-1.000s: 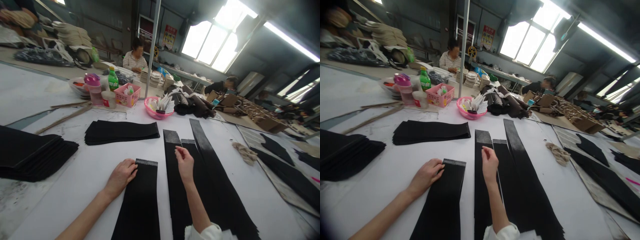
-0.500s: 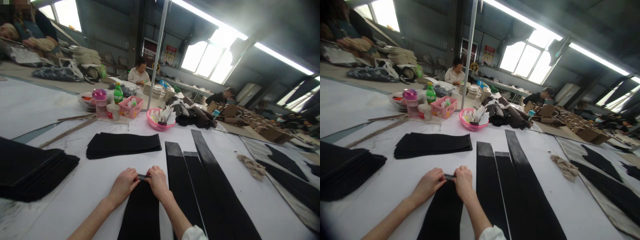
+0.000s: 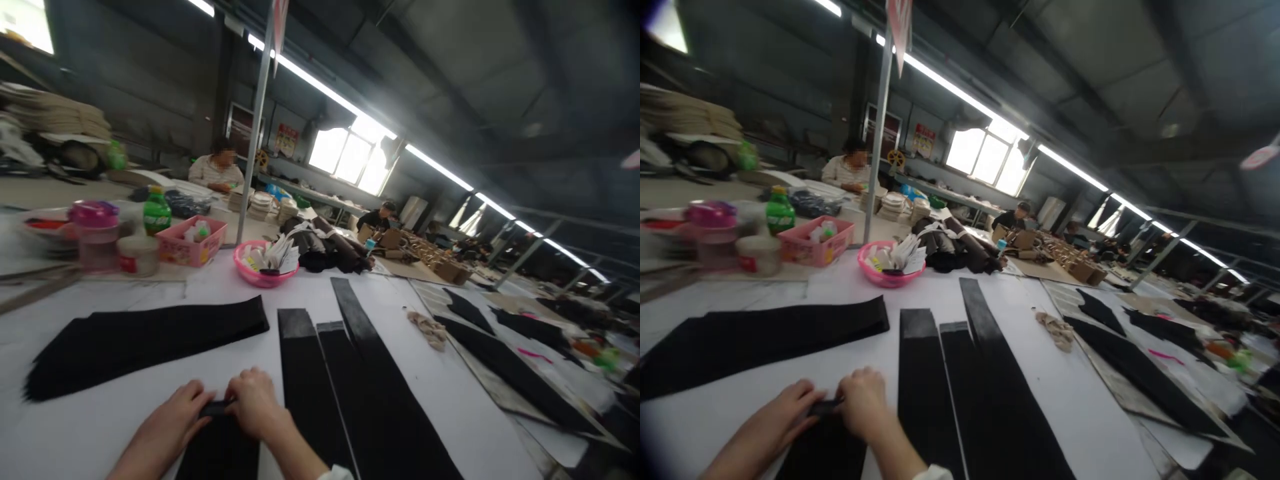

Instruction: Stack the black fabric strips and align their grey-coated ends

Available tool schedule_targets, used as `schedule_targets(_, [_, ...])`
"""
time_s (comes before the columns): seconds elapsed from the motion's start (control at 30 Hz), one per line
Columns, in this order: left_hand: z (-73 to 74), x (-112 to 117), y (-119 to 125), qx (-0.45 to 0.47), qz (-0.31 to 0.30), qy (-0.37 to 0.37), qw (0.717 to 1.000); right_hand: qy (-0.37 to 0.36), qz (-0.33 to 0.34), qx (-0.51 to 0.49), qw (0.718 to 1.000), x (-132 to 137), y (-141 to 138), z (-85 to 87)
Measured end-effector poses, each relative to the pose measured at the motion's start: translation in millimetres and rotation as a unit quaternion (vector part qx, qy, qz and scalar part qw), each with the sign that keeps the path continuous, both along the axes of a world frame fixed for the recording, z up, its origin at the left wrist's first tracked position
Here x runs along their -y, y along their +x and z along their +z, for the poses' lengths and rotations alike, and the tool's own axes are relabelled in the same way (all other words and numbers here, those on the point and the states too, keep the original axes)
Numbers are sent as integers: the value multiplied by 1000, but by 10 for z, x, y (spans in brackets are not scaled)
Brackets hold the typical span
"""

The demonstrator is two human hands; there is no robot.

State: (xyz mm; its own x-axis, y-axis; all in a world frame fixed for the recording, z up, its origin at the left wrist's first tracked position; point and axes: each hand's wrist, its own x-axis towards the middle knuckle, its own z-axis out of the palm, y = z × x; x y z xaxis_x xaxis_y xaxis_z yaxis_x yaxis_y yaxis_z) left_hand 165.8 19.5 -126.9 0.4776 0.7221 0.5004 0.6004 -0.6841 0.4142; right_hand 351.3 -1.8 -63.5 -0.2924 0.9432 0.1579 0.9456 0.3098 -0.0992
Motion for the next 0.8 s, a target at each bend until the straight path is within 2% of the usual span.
schedule_targets(0.1, [370, 144, -11, -71, 8, -77, 994, -23, 23, -68, 997, 12, 56, 7])
schedule_targets(0.2, [491, 181, -12, -101, 24, -102, 989, -29, 34, -130, 990, 26, 112, -102])
schedule_targets(0.43, [417, 205, -54, -116, 24, -98, 988, -17, 65, -183, 981, 88, 136, -210])
schedule_targets(0.8, [336, 239, -65, -148, 23, -35, 988, 18, 98, -161, 982, 87, 117, -281])
